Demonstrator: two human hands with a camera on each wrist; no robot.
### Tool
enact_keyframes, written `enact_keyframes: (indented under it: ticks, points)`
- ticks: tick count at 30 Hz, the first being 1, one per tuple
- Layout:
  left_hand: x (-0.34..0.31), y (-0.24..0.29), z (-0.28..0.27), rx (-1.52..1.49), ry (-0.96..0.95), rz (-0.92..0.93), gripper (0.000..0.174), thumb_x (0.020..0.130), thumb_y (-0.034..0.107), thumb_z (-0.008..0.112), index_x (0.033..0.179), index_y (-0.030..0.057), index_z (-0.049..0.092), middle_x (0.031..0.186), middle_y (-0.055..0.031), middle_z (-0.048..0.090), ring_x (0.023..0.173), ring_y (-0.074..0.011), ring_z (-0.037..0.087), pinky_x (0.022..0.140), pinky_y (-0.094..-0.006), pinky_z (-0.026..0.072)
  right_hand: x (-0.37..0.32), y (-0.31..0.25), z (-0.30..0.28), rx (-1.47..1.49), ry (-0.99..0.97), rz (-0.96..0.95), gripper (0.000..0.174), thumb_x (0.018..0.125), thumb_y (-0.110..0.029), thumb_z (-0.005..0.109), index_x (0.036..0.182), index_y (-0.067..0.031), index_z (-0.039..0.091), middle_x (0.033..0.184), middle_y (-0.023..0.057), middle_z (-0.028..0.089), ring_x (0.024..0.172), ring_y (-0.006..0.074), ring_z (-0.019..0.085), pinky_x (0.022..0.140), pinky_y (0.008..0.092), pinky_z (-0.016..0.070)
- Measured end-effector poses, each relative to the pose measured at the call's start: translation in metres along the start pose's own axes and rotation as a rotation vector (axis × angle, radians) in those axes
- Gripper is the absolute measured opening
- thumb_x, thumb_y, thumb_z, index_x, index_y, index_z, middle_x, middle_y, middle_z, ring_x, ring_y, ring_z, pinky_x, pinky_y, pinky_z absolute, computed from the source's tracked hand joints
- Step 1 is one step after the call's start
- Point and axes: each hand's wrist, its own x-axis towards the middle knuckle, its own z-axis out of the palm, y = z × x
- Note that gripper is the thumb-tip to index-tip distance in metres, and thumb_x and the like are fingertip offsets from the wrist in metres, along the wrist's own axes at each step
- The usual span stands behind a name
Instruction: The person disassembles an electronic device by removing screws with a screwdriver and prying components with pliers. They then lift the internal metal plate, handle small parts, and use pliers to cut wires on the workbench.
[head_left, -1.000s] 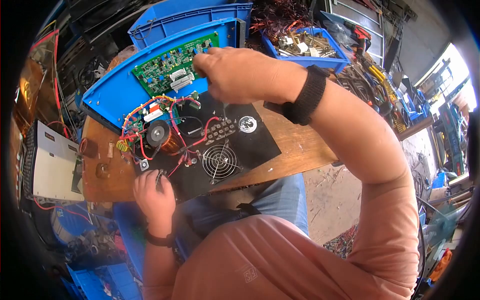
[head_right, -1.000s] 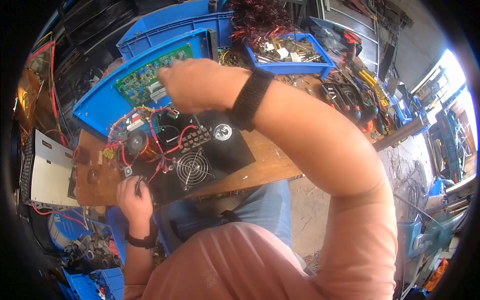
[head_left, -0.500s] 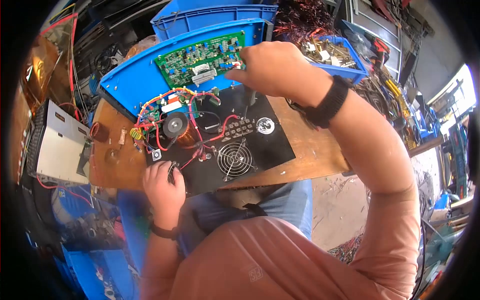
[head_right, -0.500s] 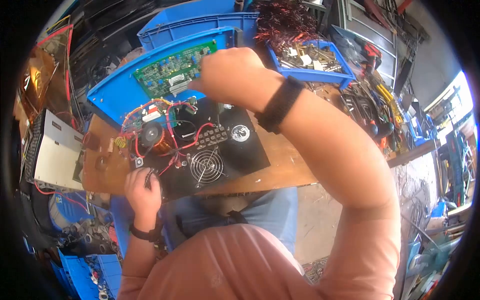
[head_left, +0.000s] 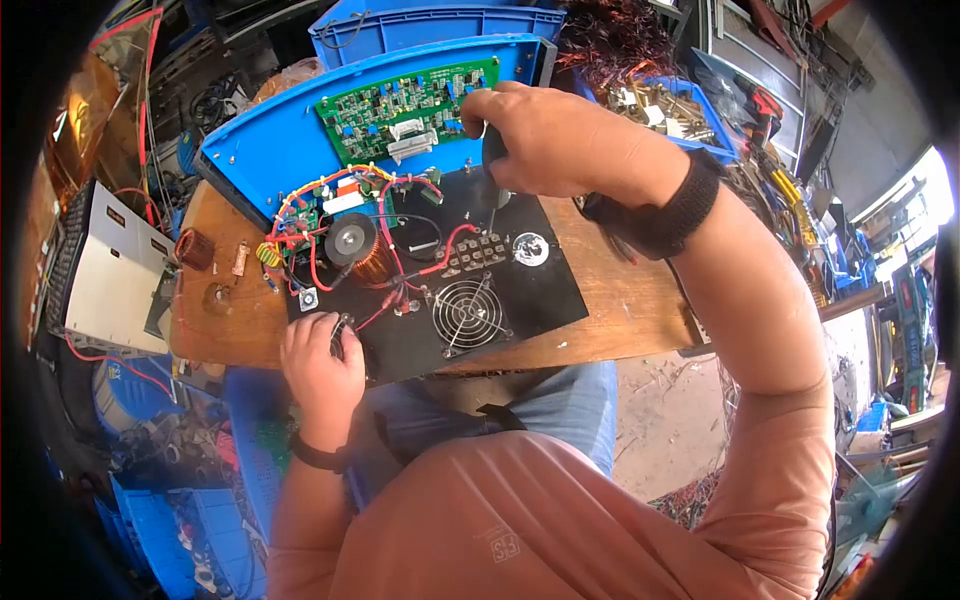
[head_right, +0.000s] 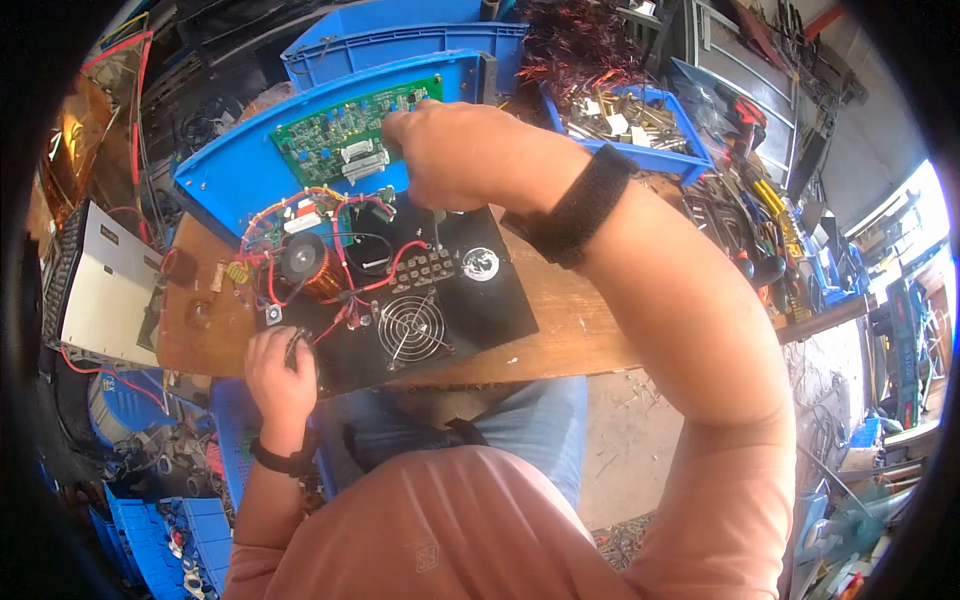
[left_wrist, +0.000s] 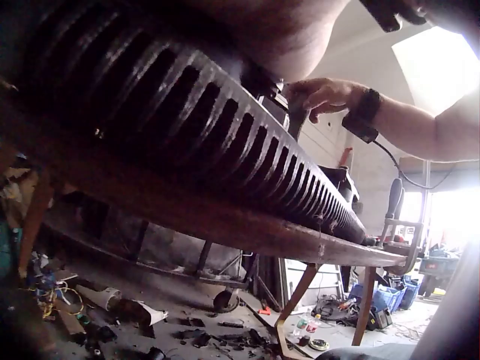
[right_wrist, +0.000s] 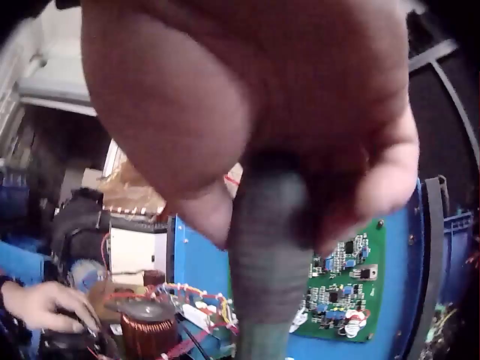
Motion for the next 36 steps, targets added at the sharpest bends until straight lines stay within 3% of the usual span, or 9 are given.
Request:
enact_keyframes:
  ticks: [2,5,11,14,20,23,32,35,36]
  points:
    - [0.000,0.000,0.000,-0.003,0.000,0.002,0.020,0.081,0.011,0.067,0.097,0.0003,0.067,0.099,-0.0134,0.066,0.097,-0.0332,0.061,0.085,-0.0449,0.0470,-0.006,-0.009,-0.006,-0.015,0.011,0.063,0.038,0.088,-0.028,0.065,0.114,-0.0010,0.062,0.105,0.0214,0.070,0.099,0.0364,0.069,0.085,0.0457,0.0553]
    - [0.000,0.001,0.000,-0.008,0.002,-0.008,0.020,0.081,0.011,0.066,0.097,0.0001,0.067,0.099,-0.0136,0.066,0.096,-0.0335,0.060,0.085,-0.0449,0.0472,0.003,-0.023,-0.022,-0.112,-0.212,0.290,0.038,0.087,-0.026,0.064,0.115,-0.0003,0.061,0.103,0.0215,0.070,0.098,0.0368,0.069,0.085,0.0461,0.0553]
    - [0.001,0.001,0.001,-0.003,0.015,0.009,0.020,0.081,0.011,0.066,0.097,-0.0002,0.067,0.098,-0.0137,0.066,0.096,-0.0338,0.060,0.085,-0.0450,0.0473,-0.011,-0.003,0.014,-0.032,0.192,0.010,0.036,0.090,-0.029,0.061,0.113,-0.0022,0.062,0.094,0.0200,0.072,0.088,0.0373,0.071,0.080,0.0466,0.0560]
    - [0.001,0.001,0.000,-0.009,0.004,0.004,0.020,0.081,0.011,0.066,0.097,-0.0001,0.067,0.099,-0.0137,0.066,0.096,-0.0338,0.060,0.086,-0.0450,0.0473,-0.001,-0.021,-0.013,-0.074,-0.109,0.316,0.038,0.084,-0.027,0.068,0.114,-0.0042,0.062,0.095,0.0205,0.070,0.091,0.0381,0.068,0.082,0.0455,0.0545]
    - [0.001,0.002,-0.001,-0.008,0.005,0.003,0.019,0.081,0.011,0.066,0.097,0.0001,0.067,0.098,-0.0135,0.066,0.095,-0.0339,0.060,0.085,-0.0450,0.0473,-0.009,0.001,0.004,0.103,0.110,-0.004,0.038,0.085,-0.031,0.067,0.110,-0.0023,0.063,0.090,0.0184,0.072,0.088,0.0360,0.071,0.080,0.0456,0.0558]
    - [0.001,0.001,0.000,0.000,0.000,0.005,0.019,0.081,0.011,0.066,0.097,0.0004,0.067,0.098,-0.0134,0.066,0.095,-0.0340,0.060,0.085,-0.0450,0.0473,-0.007,-0.017,-0.017,0.001,-0.104,0.217,0.038,0.085,-0.028,0.066,0.112,-0.0013,0.062,0.097,0.0208,0.071,0.094,0.0360,0.069,0.082,0.0455,0.0551]
    - [0.001,0.001,0.000,0.007,0.013,0.018,0.019,0.080,0.010,0.066,0.097,0.0003,0.067,0.097,-0.0133,0.066,0.096,-0.0339,0.060,0.085,-0.0449,0.0474,-0.010,-0.004,0.005,0.040,0.153,0.095,0.047,0.090,-0.039,0.065,0.117,-0.0021,0.061,0.097,0.0200,0.072,0.093,0.0359,0.070,0.082,0.0445,0.0555]
    - [0.001,0.000,0.000,-0.014,0.004,0.013,0.019,0.080,0.010,0.066,0.097,0.0003,0.067,0.098,-0.0133,0.066,0.096,-0.0338,0.060,0.085,-0.0448,0.0475,-0.004,-0.023,-0.015,-0.041,-0.117,0.345,0.046,0.088,-0.040,0.066,0.114,-0.0027,0.062,0.100,0.0220,0.069,0.099,0.0375,0.067,0.084,0.0464,0.0535]
    - [0.000,0.000,0.000,-0.009,0.007,0.013,0.019,0.080,0.010,0.066,0.097,0.0004,0.067,0.098,-0.0133,0.066,0.096,-0.0339,0.060,0.085,-0.0447,0.0475,-0.003,-0.023,-0.017,-0.056,-0.147,0.321,0.046,0.088,-0.040,0.066,0.114,-0.0022,0.063,0.101,0.0225,0.068,0.099,0.0371,0.067,0.084,0.0463,0.0538]
